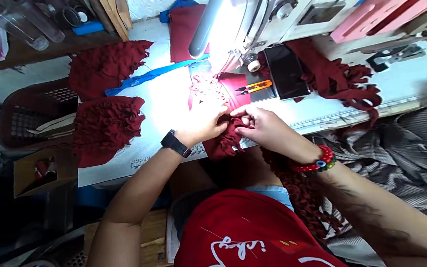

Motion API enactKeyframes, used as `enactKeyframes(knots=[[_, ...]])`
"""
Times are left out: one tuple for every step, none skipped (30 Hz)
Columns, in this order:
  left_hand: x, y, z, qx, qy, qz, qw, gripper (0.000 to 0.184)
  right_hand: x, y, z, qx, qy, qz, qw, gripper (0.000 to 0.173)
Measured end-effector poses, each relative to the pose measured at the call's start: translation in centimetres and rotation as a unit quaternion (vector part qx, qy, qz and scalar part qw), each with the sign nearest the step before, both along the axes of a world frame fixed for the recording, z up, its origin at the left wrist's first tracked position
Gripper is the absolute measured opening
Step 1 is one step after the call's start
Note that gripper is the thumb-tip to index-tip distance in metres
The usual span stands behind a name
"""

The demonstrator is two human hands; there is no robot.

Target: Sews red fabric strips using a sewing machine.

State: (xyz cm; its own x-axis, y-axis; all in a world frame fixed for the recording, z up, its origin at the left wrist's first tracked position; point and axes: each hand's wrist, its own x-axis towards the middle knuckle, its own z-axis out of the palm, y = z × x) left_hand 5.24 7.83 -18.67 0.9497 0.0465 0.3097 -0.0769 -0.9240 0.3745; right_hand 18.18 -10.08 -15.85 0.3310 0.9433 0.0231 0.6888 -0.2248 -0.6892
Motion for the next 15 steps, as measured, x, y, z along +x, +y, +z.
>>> enactKeyframes(knots=[[0.0,-0.1,-0.2,-0.005,-0.01,0.009,1.0,0.019,0.1,-0.1,0.2,-0.008,0.05,-0.011,0.999,0.04],[-0.1,-0.2,-0.4,-0.015,-0.022,0.02,0.999,0.017,0.2,-0.2,0.3,-0.009,0.093,-0.022,0.995,0.041],[-0.1,-0.2,-0.7,-0.031,-0.032,0.027,0.999,0.015,0.3,-0.3,0.4,-0.009,0.125,-0.032,0.992,0.036],[-0.1,-0.1,-0.8,-0.049,-0.043,0.034,0.997,0.014,0.4,-0.4,0.6,-0.018,0.147,-0.04,0.988,0.028],[-0.1,-0.1,-0.9,-0.064,-0.051,0.037,0.996,0.013,0.5,-0.4,0.7,-0.028,0.164,-0.048,0.985,0.022],[-0.1,0.0,-0.8,-0.075,-0.051,0.038,0.995,0.014,0.6,-0.4,0.7,-0.037,0.178,-0.057,0.982,0.023],[-0.2,0.0,-0.9,-0.082,-0.053,0.039,0.994,0.015,0.7,-0.4,0.8,-0.043,0.181,-0.062,0.98,0.024],[-0.2,0.1,-0.9,-0.089,-0.053,0.04,0.994,0.015,0.7,-0.3,1.0,-0.048,0.18,-0.063,0.98,0.024],[-0.2,0.1,-0.9,-0.095,-0.055,0.04,0.993,0.015,0.6,-0.3,1.2,-0.051,0.181,-0.058,0.98,0.022],[-0.3,0.1,-1.0,-0.096,-0.056,0.042,0.993,0.015,0.6,-0.3,1.2,-0.059,0.182,-0.053,0.98,0.02],[-0.3,0.1,-1.1,-0.098,-0.057,0.044,0.993,0.016,0.6,-0.2,1.2,-0.067,0.18,-0.051,0.98,0.018],[-0.3,0.2,-1.2,-0.099,-0.059,0.044,0.992,0.016,0.6,-0.1,1.3,-0.074,0.175,-0.053,0.98,0.017],[-0.3,0.2,-1.2,-0.1,-0.06,0.044,0.992,0.016,0.4,-0.1,1.5,-0.076,0.159,-0.054,0.983,0.016],[-0.4,0.2,-1.2,-0.101,-0.061,0.046,0.992,0.016,0.4,-0.2,1.7,-0.072,0.134,-0.05,0.987,0.015],[-0.5,0.2,-1.2,-0.101,-0.063,0.049,0.992,0.016,0.3,-0.2,1.8,-0.067,0.109,-0.047,0.991,0.014]])
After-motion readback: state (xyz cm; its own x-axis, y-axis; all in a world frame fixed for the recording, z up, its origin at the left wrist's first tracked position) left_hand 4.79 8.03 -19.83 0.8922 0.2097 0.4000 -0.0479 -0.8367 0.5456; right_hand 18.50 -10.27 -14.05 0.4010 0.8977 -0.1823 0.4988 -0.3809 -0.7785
